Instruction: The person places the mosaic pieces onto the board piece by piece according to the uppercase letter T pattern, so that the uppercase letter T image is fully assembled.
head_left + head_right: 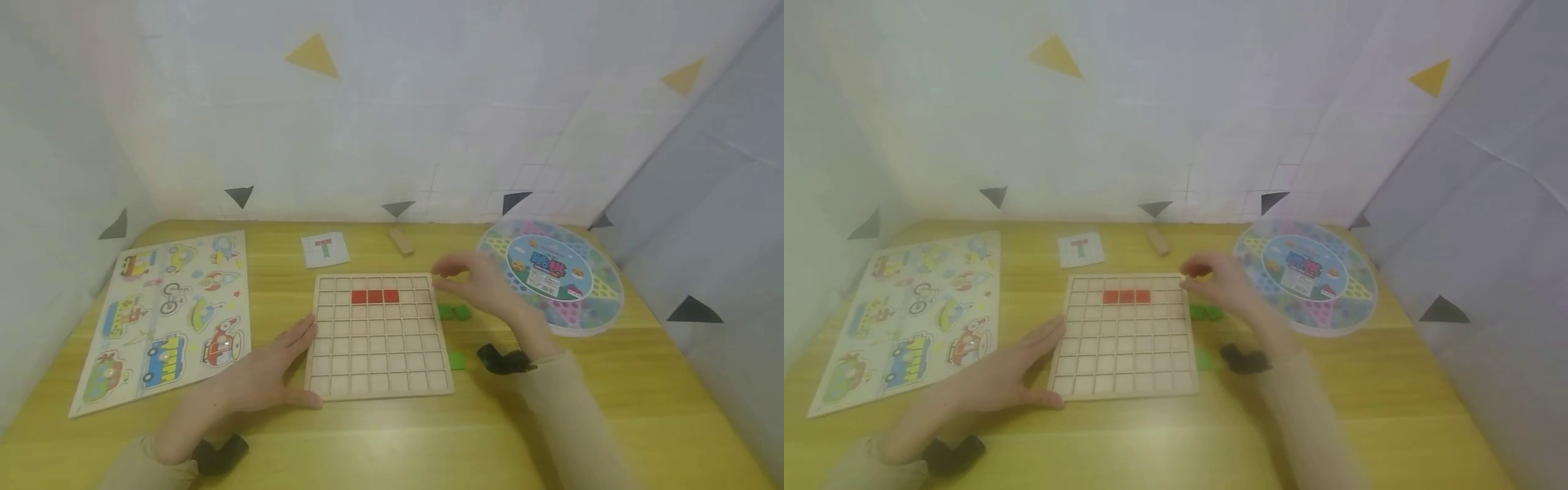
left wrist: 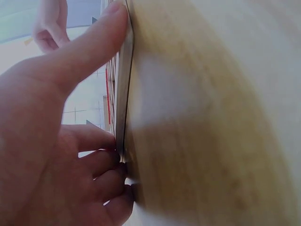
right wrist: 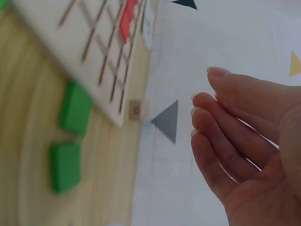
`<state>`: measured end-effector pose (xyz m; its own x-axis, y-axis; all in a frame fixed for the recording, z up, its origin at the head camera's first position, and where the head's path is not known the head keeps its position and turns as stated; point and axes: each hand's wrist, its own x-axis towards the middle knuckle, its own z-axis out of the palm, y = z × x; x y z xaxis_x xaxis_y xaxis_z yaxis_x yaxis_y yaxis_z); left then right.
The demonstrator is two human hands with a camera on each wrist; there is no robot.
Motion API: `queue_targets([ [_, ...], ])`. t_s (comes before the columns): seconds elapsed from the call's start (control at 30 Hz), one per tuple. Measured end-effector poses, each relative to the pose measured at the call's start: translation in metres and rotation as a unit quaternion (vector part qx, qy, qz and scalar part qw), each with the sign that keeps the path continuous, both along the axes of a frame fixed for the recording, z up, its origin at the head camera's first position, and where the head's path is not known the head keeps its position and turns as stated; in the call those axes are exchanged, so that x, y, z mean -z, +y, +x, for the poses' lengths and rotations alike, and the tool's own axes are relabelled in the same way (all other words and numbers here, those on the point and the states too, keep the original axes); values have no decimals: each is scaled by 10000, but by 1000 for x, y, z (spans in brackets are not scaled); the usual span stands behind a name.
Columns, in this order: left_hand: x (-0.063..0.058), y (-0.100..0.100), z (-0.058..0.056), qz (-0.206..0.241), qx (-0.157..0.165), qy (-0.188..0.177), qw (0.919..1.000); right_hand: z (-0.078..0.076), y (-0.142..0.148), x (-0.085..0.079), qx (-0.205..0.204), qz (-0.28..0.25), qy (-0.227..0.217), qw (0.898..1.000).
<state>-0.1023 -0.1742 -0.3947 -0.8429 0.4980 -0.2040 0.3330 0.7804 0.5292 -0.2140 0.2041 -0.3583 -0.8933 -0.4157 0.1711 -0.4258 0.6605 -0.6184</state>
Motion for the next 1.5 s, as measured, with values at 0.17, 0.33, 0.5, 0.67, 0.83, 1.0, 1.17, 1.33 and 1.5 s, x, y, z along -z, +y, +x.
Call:
queue_targets([
  [0.17,0,0,-1,-17,24,-4,10000,9,19,3,-9,13,91,10000],
  [0.33,0,0,-1,-8,31,-10,10000,17,36,9,214,64,12,9998],
  [0.5,1,0,0,-45,34,66,10000,13,49,20,406,106,-205,9989],
  [0.67,3,0,0,-64,37,122,9999,9,58,23,478,157,-466,9976],
  [0.83,4,-1,-1,-121,29,134,9998,8,63,28,349,286,-768,9960],
  [1.0,5,-1,-1,-116,13,106,9999,6,63,34,104,442,-814,9956],
  [1.17,4,-1,-1,-124,18,111,9999,5,61,38,11,500,-859,9951],
  [1.33,3,0,0,-136,24,132,9998,4,60,40,-112,545,-1064,9928],
  [1.5,2,0,0,-126,35,150,9998,4,60,44,-103,578,-945,9938],
])
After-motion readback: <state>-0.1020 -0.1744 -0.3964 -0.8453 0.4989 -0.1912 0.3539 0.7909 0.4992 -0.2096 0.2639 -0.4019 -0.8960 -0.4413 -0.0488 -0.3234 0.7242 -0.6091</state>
